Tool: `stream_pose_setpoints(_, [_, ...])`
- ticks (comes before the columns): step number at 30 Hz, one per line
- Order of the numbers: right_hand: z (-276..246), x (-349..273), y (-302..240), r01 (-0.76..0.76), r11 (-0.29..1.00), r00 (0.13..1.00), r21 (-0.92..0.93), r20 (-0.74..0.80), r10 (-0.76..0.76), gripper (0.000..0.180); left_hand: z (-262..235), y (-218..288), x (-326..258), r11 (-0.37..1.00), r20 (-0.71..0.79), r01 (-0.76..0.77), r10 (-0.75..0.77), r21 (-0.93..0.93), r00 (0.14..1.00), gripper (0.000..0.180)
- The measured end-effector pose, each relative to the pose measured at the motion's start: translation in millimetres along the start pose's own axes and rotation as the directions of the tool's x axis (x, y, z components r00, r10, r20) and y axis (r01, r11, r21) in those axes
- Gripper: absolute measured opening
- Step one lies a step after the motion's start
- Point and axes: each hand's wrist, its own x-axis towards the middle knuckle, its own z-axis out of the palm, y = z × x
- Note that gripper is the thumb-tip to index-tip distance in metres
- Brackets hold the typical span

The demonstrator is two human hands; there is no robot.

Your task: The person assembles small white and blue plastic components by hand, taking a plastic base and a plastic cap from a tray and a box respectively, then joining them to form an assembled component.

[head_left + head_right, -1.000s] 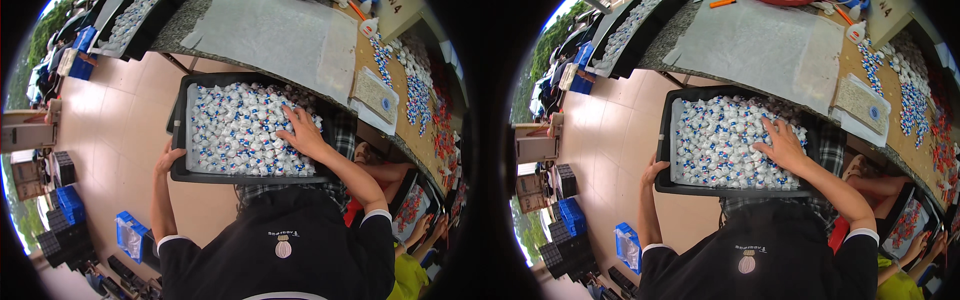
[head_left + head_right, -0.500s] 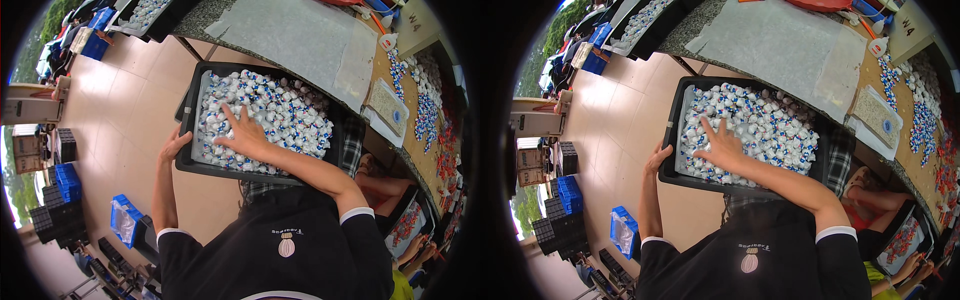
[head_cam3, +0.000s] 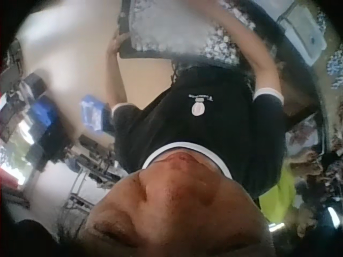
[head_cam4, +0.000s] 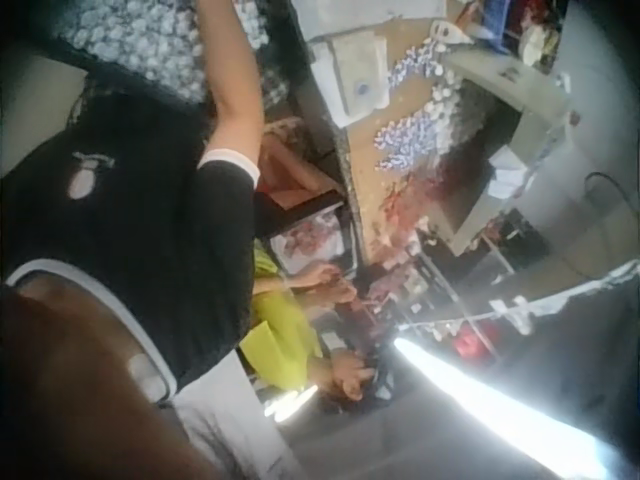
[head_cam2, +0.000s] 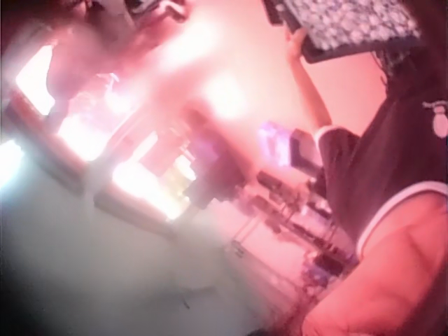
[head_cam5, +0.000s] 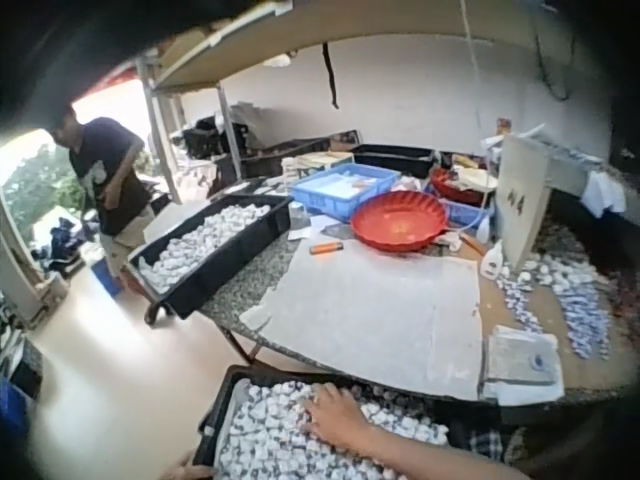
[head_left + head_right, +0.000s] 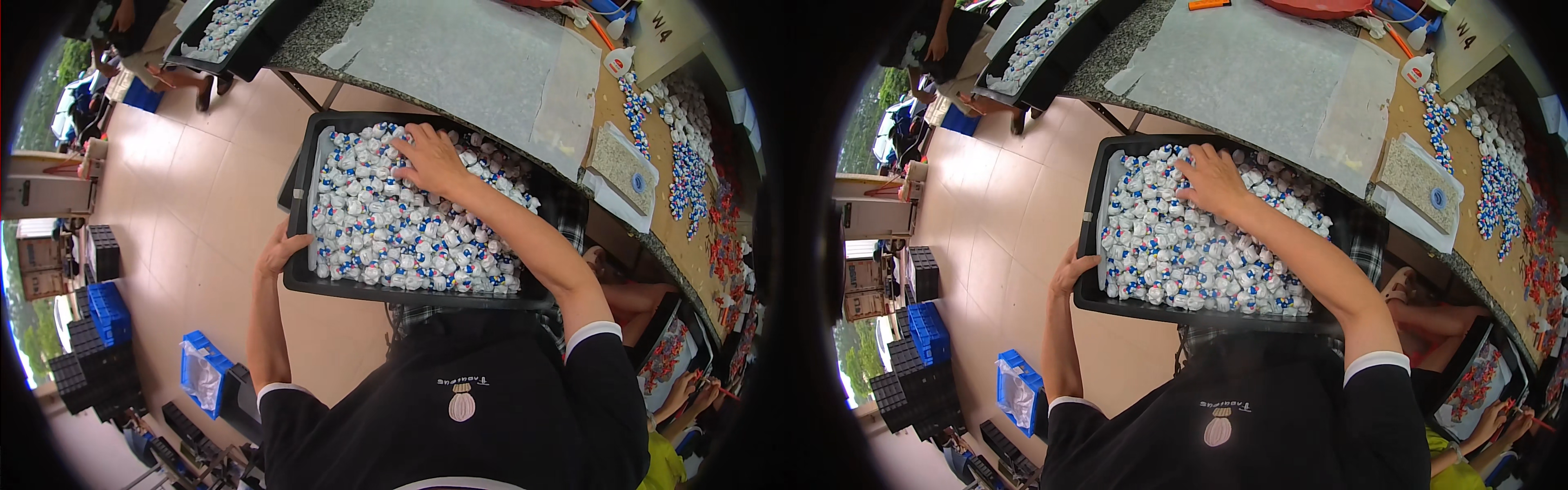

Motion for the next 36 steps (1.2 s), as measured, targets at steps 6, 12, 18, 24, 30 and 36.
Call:
stream_pose_setpoints(6, [-72,-78,-32,-0.014,0.993,1.000,0.119,0.029,0.011,0.047,-10,-13,-4,0.999,-0.008,0.036,-0.036,-0.020,0.999,0.057])
stream_pose_setpoints(12, [-102,-205,18,-0.708,0.690,0.678,0.150,-0.130,0.724,0.048,-12,-21,-2,0.993,0.013,0.073,-0.072,-0.095,0.997,0.056])
stream_pose_setpoints(18, [-86,-197,35,-0.605,-0.221,0.395,0.765,0.530,0.751,0.052,4,-15,-2,0.967,-0.122,0.094,-0.126,-0.238,0.985,0.057])
stream_pose_setpoints(24, [-68,-200,39,-0.498,-0.374,0.431,0.783,0.597,0.677,0.060,-1,-16,-7,0.969,-0.171,0.048,-0.091,-0.241,0.981,0.046])
stream_pose_setpoints(30, [-38,-180,20,-0.459,-0.446,0.531,0.768,0.640,0.555,0.072,-14,-13,-52,0.979,-0.364,-0.008,-0.067,-0.203,0.929,0.046])
stream_pose_setpoints(36, [-41,-151,-44,-0.463,-0.216,0.701,0.860,0.504,0.504,0.072,-33,2,-152,0.952,-0.572,-0.240,0.092,-0.189,0.815,0.051])
